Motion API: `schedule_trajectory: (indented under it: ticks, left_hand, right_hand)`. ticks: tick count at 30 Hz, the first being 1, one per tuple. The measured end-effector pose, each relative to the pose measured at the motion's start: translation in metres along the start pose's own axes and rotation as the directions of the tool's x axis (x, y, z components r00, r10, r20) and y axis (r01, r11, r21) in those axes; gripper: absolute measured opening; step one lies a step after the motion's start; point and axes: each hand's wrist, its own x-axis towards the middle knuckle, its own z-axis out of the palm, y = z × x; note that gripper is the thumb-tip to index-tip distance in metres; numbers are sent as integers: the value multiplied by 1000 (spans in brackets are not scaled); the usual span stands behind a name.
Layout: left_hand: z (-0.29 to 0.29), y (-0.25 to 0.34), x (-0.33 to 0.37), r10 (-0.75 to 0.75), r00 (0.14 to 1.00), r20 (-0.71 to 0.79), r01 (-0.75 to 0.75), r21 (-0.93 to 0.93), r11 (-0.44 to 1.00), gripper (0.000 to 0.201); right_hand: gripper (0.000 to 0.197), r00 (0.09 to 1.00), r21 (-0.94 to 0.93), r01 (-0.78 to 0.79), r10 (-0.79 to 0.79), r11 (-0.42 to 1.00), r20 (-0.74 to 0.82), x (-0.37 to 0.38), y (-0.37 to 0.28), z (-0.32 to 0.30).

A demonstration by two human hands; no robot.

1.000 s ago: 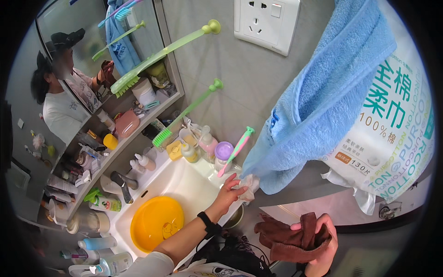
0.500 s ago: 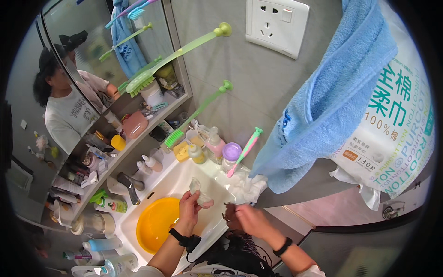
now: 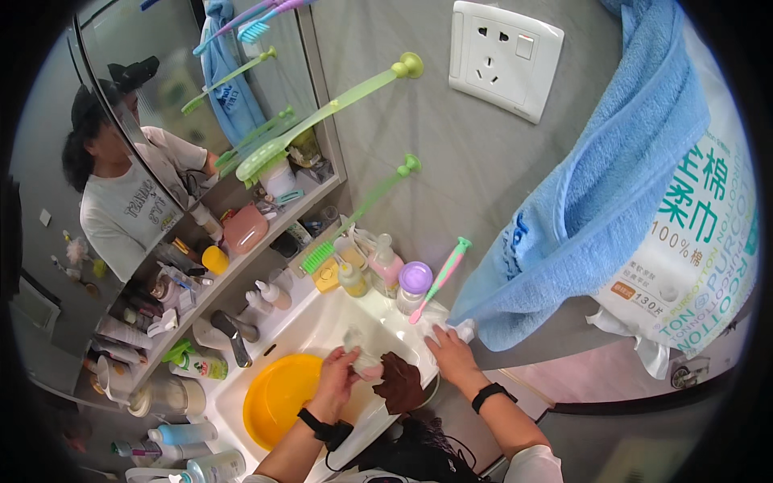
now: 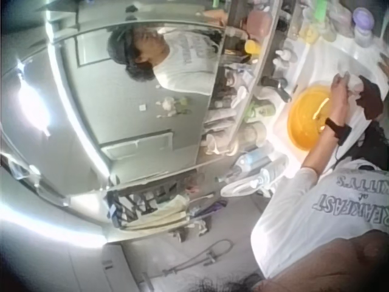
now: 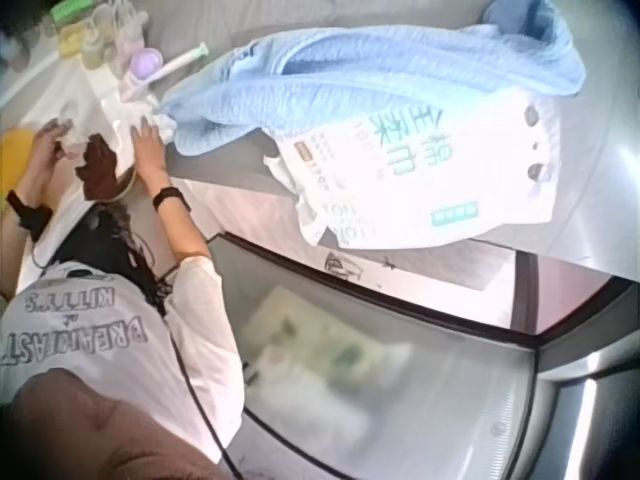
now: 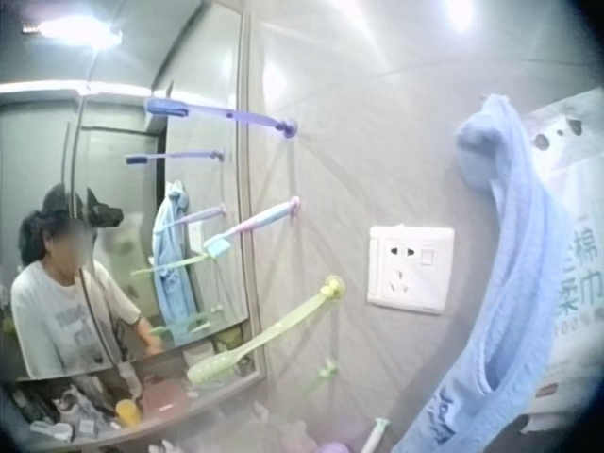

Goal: Wash a small brown piece of clothing in a basin inside a bathroom sink.

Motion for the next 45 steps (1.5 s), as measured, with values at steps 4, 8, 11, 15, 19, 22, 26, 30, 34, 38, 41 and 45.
schedule_trajectory:
  ticks: [4, 8, 11, 15, 19, 22, 26, 30, 34, 38, 41, 45]
  left_hand:
    - [18, -32, 27, -116, 989, 89, 105, 120, 987, 18]
    - [63, -46, 34, -166, 979, 115, 145, 172, 974, 29]
    - [86, -62, 50, -138, 970, 199, 84, 262, 961, 42]
    - [103, -76, 54, -7, 987, 161, -49, 342, 938, 47]
    - [92, -24, 18, -217, 924, 314, 273, -147, 951, 43]
    - [79, 7, -7, -244, 893, 378, 309, -119, 944, 52]
    - [62, 21, -36, 0, 982, 187, -18, 92, 996, 29]
    - [41, 31, -69, 243, 963, 120, -254, 88, 963, 24]
    - [9, 49, -107, 411, 909, 64, -416, 123, 901, 21]
    - [-57, 65, -150, 534, 844, 47, -520, 316, 794, 20]
    - [-89, 90, -191, 809, 398, 433, -679, 732, -58, 21]
    - [-123, 98, -230, 657, 719, 226, -481, 844, 236, 26]
  right_hand:
    - [28, 993, 227, -80, 60, 971, 97, -7, 36, 27]
    - [18, 902, 377, -280, 377, 883, -211, -14, 36, -5]
    - [19, 842, 501, -198, 408, 842, -353, -11, 34, -52]
    - [25, 900, 449, -180, 331, 875, -285, -17, 38, -88]
    - [31, 834, 959, -191, 550, 212, 45, -14, 24, -91]
    - [35, 946, 887, -205, 317, 413, 71, -4, 1, -112]
    - [30, 975, 976, -161, 178, 146, 135, 10, -15, -94]
    - [22, 988, 988, -154, 4, 12, 154, 37, -51, -90]
    - [14, 985, 980, -154, -61, 126, 163, 53, -84, -106]
    - [11, 996, 932, -71, -19, 356, 83, 52, -116, -155]
    - [6, 959, 738, 283, -167, 612, -230, 52, -135, -176]
    - [6, 905, 578, 418, -268, 701, -330, 35, -171, -183]
